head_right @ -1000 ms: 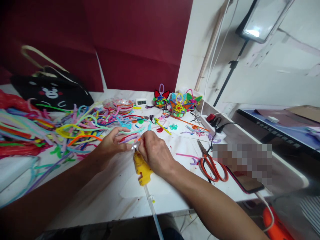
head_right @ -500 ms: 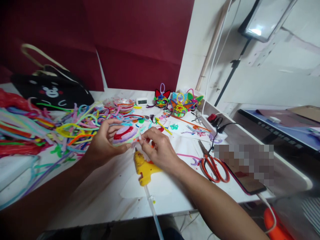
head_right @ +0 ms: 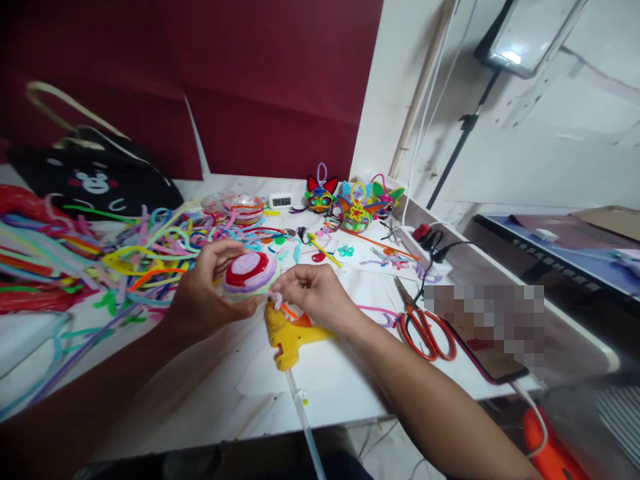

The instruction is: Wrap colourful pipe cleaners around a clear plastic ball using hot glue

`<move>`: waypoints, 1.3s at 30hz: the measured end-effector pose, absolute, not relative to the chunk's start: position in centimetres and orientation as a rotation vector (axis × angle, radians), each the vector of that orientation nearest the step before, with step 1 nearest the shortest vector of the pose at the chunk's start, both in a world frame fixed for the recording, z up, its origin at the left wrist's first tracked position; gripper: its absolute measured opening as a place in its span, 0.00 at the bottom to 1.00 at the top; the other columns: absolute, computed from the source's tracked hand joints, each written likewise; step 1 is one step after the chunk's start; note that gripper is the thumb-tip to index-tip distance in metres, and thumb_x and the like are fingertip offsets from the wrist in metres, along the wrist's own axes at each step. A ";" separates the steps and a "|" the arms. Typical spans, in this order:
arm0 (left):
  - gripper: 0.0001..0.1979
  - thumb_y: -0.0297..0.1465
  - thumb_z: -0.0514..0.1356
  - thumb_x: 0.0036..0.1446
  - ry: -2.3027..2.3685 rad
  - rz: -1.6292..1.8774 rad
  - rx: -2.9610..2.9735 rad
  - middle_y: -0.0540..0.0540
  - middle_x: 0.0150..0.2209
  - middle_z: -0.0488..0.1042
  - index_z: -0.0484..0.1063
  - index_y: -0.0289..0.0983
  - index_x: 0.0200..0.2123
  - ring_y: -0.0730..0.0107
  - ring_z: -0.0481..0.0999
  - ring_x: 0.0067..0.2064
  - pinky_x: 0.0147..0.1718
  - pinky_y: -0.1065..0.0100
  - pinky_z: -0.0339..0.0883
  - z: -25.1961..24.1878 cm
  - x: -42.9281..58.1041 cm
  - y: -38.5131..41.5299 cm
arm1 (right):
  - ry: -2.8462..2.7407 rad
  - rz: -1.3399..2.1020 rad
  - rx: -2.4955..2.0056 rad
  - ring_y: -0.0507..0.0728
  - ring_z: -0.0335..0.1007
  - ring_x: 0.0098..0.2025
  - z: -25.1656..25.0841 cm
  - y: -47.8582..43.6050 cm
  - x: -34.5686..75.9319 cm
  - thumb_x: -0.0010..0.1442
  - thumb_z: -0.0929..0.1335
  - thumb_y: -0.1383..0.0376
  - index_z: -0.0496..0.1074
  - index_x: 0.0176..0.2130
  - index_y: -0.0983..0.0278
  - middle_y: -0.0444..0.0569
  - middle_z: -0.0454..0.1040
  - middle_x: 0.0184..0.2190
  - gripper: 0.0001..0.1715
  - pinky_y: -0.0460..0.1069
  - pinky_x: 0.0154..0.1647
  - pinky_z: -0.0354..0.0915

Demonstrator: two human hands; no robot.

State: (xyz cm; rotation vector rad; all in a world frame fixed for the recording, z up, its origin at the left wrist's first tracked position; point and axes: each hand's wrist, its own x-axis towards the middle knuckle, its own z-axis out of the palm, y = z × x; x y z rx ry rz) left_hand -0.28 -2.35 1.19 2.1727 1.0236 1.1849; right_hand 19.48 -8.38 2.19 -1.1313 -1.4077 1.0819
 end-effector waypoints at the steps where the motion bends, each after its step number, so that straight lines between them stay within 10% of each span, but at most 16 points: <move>1: 0.42 0.39 0.73 0.35 1.028 1.189 2.187 0.41 0.52 0.75 0.61 0.42 0.55 0.51 0.76 0.53 0.51 0.60 0.71 1.2 -0.2 -2.4 | -1.425 1.073 -1.154 0.49 0.67 0.23 2.2 -8.4 19.6 0.52 0.74 0.57 0.77 0.29 0.66 0.44 0.76 0.23 0.13 0.45 0.26 0.62; 20: 0.46 0.40 0.74 0.34 0.934 1.209 2.228 0.41 0.51 0.75 0.60 0.42 0.57 0.52 0.78 0.52 0.50 0.59 0.72 0.9 -0.3 -2.3 | -1.533 1.350 -1.133 0.49 0.65 0.25 3.0 -9.0 20.2 0.55 0.70 0.60 0.70 0.30 0.66 0.43 0.71 0.24 0.11 0.44 0.27 0.61; 39: 0.44 0.33 0.73 0.35 1.026 1.209 2.008 0.43 0.48 0.76 0.60 0.44 0.57 0.56 0.79 0.50 0.48 0.63 0.74 1.3 0.2 -2.8 | -1.606 0.643 -1.298 0.48 0.58 0.22 1.9 -9.2 18.2 0.55 0.64 0.64 0.65 0.27 0.63 0.40 0.64 0.20 0.06 0.43 0.23 0.52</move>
